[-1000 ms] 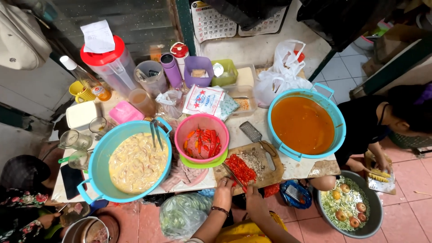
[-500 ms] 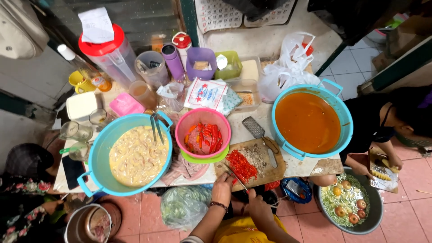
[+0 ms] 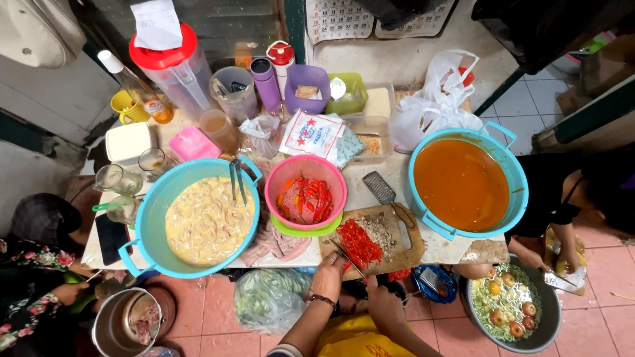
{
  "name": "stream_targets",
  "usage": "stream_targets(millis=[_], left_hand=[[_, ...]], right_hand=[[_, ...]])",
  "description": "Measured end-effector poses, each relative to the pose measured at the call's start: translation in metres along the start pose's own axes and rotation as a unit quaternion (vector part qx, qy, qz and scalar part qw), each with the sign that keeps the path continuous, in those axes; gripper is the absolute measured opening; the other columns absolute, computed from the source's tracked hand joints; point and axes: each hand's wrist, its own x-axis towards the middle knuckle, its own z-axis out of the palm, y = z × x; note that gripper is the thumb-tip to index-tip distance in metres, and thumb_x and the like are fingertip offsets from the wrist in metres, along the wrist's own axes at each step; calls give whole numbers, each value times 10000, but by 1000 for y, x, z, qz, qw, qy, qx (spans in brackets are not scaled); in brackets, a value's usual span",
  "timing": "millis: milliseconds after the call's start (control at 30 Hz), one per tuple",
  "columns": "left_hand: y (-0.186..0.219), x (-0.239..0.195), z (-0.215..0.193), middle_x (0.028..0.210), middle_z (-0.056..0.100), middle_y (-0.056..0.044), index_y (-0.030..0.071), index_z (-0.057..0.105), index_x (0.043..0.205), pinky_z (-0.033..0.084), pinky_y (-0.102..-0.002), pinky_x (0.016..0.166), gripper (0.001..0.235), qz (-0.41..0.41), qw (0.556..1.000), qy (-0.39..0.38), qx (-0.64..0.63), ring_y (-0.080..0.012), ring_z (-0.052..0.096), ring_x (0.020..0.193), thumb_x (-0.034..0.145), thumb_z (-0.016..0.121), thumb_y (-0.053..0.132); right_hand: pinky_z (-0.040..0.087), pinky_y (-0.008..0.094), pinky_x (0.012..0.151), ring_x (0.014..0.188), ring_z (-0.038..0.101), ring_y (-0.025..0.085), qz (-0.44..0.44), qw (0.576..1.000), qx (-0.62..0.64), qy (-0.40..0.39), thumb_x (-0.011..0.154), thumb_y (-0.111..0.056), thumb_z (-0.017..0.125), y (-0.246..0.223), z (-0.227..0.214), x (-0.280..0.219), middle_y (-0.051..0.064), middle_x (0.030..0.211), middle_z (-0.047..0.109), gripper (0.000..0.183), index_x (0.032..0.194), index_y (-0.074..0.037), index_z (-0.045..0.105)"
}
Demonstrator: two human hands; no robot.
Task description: Chopping red chili peppers on a wooden cutting board in a kitchen setting.
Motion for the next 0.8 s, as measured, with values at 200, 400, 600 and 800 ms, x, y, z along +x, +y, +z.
stream_targets(millis=[200,400,600,800], left_hand=[[7,-2,-8,1277,610,-38,137,659,1129,477,-398,922,272,-43,998,-25,-48,-311,598,1085,960,460,213],[0,0,3,1276,626,-79,113,644,1078,498,-418,907,203,2,1000,16,7,-340,614,1068,923,525,168],[-6,4,9,1245,629,-81,119,646,1104,504,-436,871,220,-13,1000,20,-1,-358,622,1021,940,518,189],[1,0,2,1198,631,-73,118,612,1038,482,-431,859,217,-26,998,9,-51,-357,604,991,968,440,228]], right_hand=[[583,555,766,855,733,440,24,993,81,-79,857,-233,659,-18,-3,18,211,982,722,827,1541,-77,223],[578,515,646,698,730,385,-9,999,20,28,1027,-333,422,-7,5,7,141,847,743,407,1344,-83,374],[598,515,677,745,734,389,-8,998,57,0,960,-172,500,-13,11,7,182,886,707,399,1315,-84,340],[563,559,734,797,736,428,26,997,73,-18,1014,-283,387,-17,0,25,188,895,744,267,1205,-96,365]])
